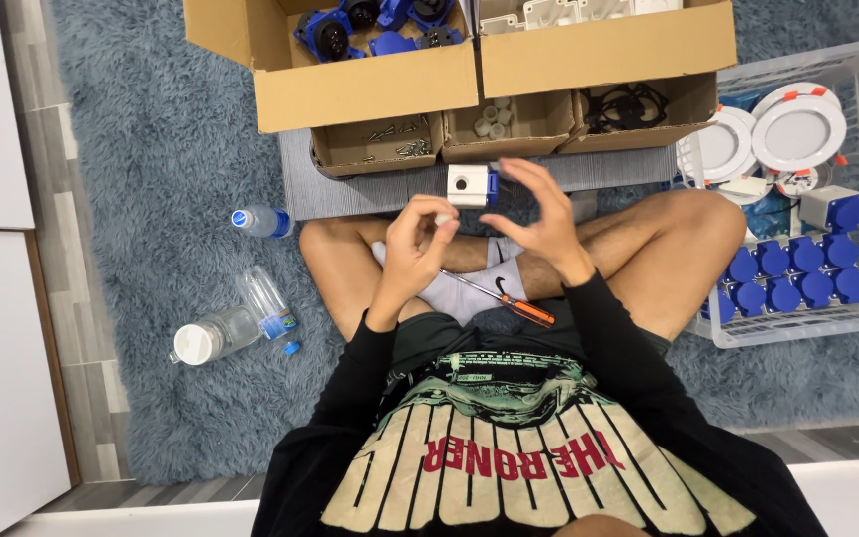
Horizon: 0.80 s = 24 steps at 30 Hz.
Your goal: The person assembles various electrical junction boxes and plastic housings by hand while using a screwdriver.
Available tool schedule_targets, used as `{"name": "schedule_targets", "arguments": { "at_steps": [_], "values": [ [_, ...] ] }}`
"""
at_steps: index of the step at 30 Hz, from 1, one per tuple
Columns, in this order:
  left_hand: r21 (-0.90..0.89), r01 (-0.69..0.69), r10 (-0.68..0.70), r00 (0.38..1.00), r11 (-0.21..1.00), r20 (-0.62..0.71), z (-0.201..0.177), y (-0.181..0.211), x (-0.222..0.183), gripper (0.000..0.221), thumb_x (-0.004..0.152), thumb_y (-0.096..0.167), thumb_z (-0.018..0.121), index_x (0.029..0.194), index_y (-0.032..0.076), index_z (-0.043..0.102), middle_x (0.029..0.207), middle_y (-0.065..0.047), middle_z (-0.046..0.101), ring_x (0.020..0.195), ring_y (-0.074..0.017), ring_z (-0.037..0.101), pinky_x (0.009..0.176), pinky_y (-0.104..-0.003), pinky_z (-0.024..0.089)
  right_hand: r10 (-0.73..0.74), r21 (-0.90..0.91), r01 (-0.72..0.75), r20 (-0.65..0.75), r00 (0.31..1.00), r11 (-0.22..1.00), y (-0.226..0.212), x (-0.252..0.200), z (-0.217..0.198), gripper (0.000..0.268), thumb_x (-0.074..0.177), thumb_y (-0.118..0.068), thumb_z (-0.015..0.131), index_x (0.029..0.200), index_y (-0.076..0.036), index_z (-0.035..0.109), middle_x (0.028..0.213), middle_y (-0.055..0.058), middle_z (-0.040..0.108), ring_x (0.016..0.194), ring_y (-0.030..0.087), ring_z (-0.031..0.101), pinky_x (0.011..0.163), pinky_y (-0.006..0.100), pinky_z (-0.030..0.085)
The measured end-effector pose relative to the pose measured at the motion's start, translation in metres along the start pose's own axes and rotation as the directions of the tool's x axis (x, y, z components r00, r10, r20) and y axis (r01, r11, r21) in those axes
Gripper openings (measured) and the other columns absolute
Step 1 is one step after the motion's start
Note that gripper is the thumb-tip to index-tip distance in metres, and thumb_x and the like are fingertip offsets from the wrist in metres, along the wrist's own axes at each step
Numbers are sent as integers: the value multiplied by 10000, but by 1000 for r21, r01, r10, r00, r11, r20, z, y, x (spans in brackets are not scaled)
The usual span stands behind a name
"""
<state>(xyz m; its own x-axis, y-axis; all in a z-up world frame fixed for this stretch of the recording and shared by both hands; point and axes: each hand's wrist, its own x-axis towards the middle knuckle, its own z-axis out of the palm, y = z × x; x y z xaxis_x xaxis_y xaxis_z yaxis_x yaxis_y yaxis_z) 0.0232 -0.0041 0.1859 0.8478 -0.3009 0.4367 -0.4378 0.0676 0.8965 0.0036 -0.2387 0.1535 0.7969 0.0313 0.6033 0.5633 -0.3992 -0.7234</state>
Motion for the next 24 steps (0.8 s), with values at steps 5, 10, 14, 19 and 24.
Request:
{"name": "schedule_targets", "arguments": {
  "at_steps": [5, 10, 14, 19, 24],
  "values": [
    [-112, 57, -57, 998, 992, 0, -3, 35, 8, 172, 1117, -2, 598, 1287, 22, 607, 1247, -134, 774, 1126, -240, 774, 909, -358, 610, 99, 10, -98, -36, 994, 995, -1, -42, -22, 418, 924, -55, 917, 1302, -9, 745, 1216, 153, 768, 1047, 330, 787, 922, 444, 625],
    [-28, 57, -56, 998, 998, 28, -14, 1, -1, 314, 1192, 157, 445, 1239, 33, 730, 739, -76, 752, 650, -147, 613, 674, -312, 535, 221, -109, -211, 97, 970, 971, 10, -88, -36, 120, 942, 6, 810, 1047, -36, 769, 1107, 139, 803, 954, 360, 799, 837, 448, 630],
    [-110, -20, 19, 1000, 994, -5, -11, 20, 14, 120, 1105, 10, 613, 1193, -4, 693, 1031, -181, 783, 863, -224, 732, 812, -362, 606, 300, -308, -211, 279, 912, 928, 25, -104, -37, 124, 935, 44, 713, 920, -79, 708, 1125, 121, 807, 1053, 367, 790, 904, 453, 632],
    [-128, -72, 68, 997, 989, -34, -7, 30, 25, 169, 1028, -89, 715, 1114, -7, 594, 1193, -215, 771, 1092, -301, 787, 959, -382, 610, 314, -328, -198, 352, 882, 924, 27, -93, -25, 102, 957, 16, 692, 923, -80, 685, 1041, 129, 794, 984, 376, 783, 876, 464, 626],
    [-94, -69, 67, 997, 993, -26, -19, 20, 26, 221, 1184, 146, 522, 1215, -28, 654, 779, -119, 748, 636, -177, 705, 665, -325, 584, 347, -366, -197, 408, 845, 909, 26, -95, -23, 84, 949, 2, 693, 937, -80, 688, 1000, 138, 791, 967, 384, 783, 890, 469, 614]
  ]
}}
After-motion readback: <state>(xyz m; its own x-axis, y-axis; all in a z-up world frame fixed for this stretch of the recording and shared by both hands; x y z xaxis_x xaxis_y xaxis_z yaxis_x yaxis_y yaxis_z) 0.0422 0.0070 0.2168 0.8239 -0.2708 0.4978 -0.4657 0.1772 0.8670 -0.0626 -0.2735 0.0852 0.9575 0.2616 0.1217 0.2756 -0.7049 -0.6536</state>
